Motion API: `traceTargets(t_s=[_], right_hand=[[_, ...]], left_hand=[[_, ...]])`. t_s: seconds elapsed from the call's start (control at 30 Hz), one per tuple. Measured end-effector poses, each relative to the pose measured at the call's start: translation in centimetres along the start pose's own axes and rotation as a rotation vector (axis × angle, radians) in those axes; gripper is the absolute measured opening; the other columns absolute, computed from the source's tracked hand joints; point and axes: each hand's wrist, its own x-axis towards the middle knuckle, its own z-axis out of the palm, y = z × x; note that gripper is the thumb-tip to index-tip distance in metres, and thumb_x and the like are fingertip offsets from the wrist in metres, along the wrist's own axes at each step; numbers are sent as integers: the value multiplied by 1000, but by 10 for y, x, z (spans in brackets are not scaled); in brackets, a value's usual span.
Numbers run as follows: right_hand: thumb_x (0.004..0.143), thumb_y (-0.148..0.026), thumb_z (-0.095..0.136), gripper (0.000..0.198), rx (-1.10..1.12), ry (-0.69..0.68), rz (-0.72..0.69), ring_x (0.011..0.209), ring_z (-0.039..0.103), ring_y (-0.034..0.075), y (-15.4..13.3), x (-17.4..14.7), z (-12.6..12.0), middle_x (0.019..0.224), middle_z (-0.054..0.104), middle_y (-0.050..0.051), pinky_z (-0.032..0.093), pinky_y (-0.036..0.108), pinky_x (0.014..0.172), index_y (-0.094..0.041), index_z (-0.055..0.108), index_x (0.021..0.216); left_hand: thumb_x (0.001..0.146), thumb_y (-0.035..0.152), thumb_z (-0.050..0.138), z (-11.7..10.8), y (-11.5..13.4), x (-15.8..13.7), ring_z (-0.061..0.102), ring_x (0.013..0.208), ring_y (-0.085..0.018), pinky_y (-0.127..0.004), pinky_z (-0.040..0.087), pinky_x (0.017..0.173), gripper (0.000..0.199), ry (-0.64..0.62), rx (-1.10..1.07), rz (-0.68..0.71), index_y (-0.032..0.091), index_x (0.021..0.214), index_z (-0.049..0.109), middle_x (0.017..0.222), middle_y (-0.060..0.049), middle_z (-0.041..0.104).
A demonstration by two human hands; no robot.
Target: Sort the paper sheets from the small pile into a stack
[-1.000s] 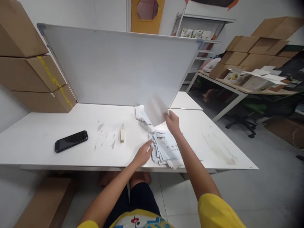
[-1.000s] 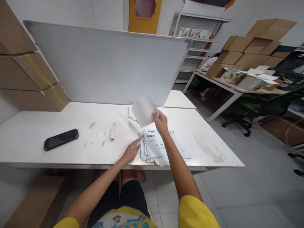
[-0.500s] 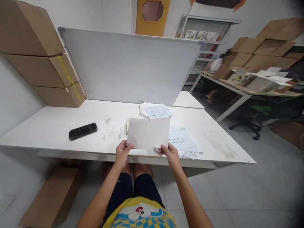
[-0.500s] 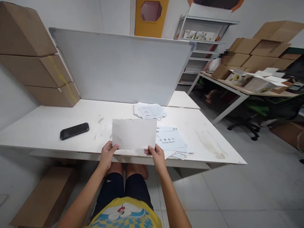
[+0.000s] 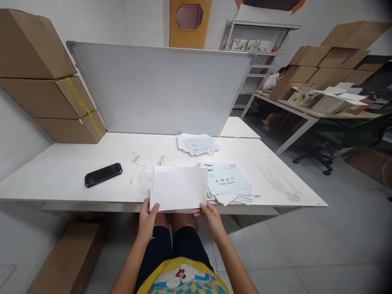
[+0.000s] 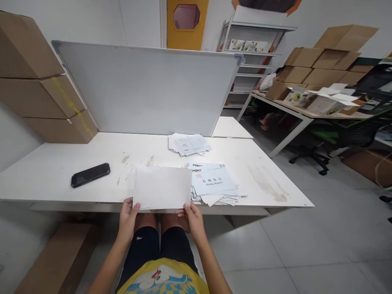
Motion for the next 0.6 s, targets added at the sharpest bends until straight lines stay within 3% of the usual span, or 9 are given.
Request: traceTargets(t_s=[0.07,0.13,0.23,0.3,0.43,0.6], right_hand=[[75,-61,60,44,-114,143,-101,69,68,28,-3,-12,5,68,71,7,55,42,68,-19,68,87],[81,-55,55,36,-263,235,-265,75,68,28,-8,-27,15,77,73,8,54,43,73,-24,70,90],[88,-43,49,28,-470,73,-561,85,69,28,-11,-47,39,97,73,7,54,44,76,-33,71,101],[91,-34,44,33,-600,-90,-665,97,67,28,-7,-55,54,115,68,6,53,45,78,-35,66,115],[90,-30,49,43,-752,-204,-638,115,58,29,14,-50,55,134,56,5,49,49,91,-36,53,132],[81,-42,62,59,-582,56,-530,131,42,32,10,-5,27,140,48,10,39,54,104,-29,47,136]], left_hand=[[68,46,73,-1,-1,-4,56,112,-26,-38,45,94,50,60,52,78,22,109,57,112,-9,63],[66,45,76,3,3,-13,49,123,-29,-41,42,100,60,-30,49,108,24,119,55,123,-11,59],[67,49,74,20,13,-27,49,125,-31,-43,41,103,61,-306,-55,-26,23,120,58,124,-12,61],[70,56,69,33,22,-31,55,118,-32,-45,43,102,56,-315,-119,-170,19,112,63,117,-13,66],[65,58,71,34,32,-17,65,101,-31,-47,49,94,56,-145,-169,-284,15,101,66,103,-13,71],[59,40,81,-2,28,15,66,100,-30,-46,52,91,47,-93,-24,-151,18,98,67,96,-10,73]])
